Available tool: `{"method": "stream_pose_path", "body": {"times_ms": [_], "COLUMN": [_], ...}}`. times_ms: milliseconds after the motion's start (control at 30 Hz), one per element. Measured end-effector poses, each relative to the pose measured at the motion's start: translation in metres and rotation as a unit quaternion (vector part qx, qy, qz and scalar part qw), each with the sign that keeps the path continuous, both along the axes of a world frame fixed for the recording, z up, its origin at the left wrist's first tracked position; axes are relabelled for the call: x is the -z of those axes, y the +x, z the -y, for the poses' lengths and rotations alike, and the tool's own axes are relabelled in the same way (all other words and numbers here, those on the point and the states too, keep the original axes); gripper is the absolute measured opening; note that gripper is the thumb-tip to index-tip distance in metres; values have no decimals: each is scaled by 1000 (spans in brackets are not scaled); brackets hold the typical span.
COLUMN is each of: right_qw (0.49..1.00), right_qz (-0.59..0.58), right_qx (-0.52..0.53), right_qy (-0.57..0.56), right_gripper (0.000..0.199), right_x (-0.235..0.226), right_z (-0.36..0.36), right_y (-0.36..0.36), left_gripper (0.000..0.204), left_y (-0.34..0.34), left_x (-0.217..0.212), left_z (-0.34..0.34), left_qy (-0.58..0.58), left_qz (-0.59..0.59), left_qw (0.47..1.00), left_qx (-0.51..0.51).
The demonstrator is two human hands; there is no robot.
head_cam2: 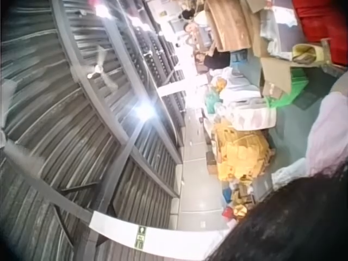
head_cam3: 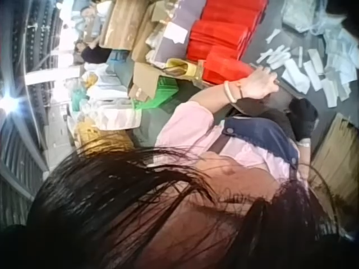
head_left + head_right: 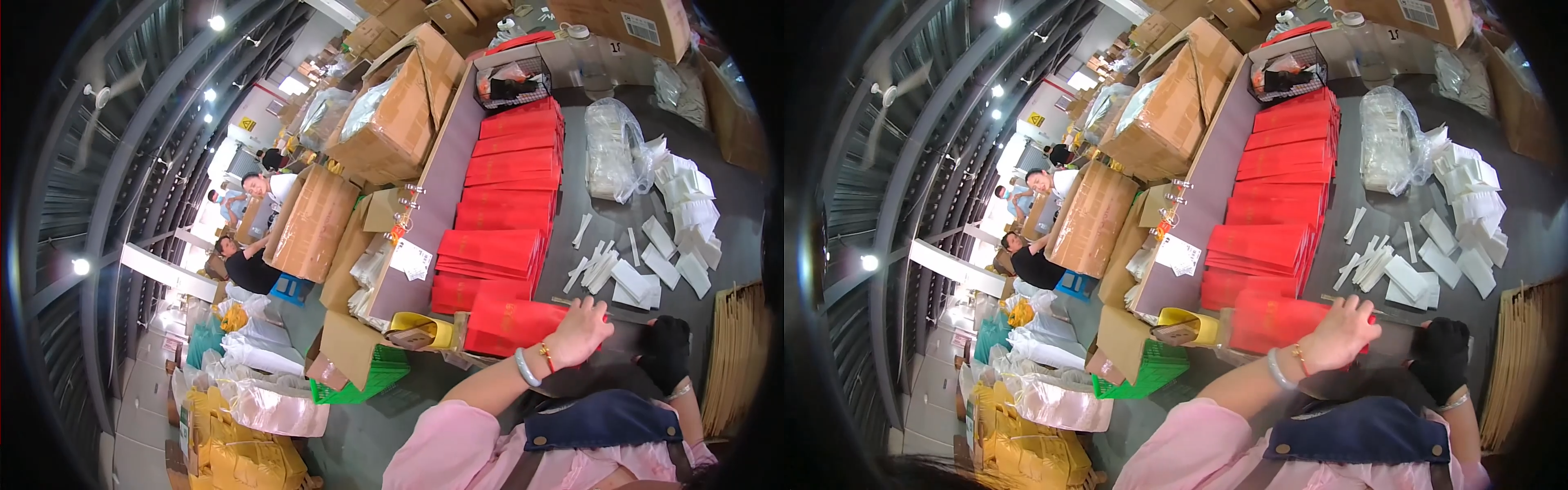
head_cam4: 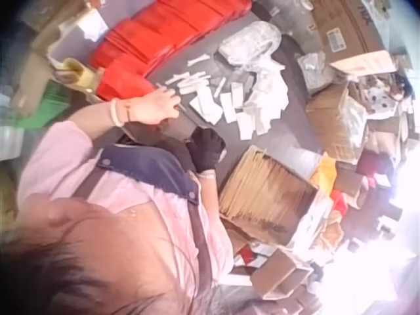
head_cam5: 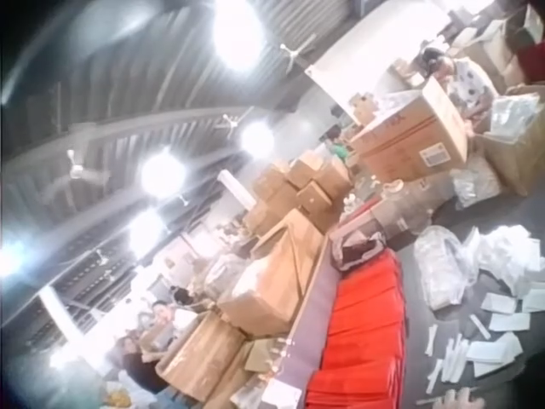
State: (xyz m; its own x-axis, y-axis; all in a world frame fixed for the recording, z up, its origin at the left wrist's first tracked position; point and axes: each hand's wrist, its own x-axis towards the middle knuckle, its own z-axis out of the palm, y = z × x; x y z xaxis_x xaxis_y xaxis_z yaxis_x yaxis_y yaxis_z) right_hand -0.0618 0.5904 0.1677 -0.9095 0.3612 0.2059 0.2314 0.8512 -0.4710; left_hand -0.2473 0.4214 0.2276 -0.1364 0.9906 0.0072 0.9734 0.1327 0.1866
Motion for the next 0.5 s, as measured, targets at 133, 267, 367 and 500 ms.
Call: {"method": "stream_pose_path", "body": {"times_ms": [133, 267, 367, 500], "right_qw": [999, 997, 995, 998], "right_qz": [-6, 6, 31, -14], "right_qx": [51, 70, 93, 54], "right_qy": [7, -1, -9, -10], "right_gripper": [67, 69, 71, 70], "right_x": [6, 11, 18, 16], "right_z": [-10, -12, -9, -6], "right_y": [9, 14, 18, 14], "left_gripper": [3, 14, 25, 55], "left_y": [-49, -118, -85, 5], "left_x": [-17, 1, 22, 79], "left_z": [17, 45, 42, 37], "left_qy": [62, 127, 103, 62], "left_qz": [-22, -248, -31, 126], "left_qw": [998, 954, 976, 961], "left_qx": [-23, -108, -189, -237]}}
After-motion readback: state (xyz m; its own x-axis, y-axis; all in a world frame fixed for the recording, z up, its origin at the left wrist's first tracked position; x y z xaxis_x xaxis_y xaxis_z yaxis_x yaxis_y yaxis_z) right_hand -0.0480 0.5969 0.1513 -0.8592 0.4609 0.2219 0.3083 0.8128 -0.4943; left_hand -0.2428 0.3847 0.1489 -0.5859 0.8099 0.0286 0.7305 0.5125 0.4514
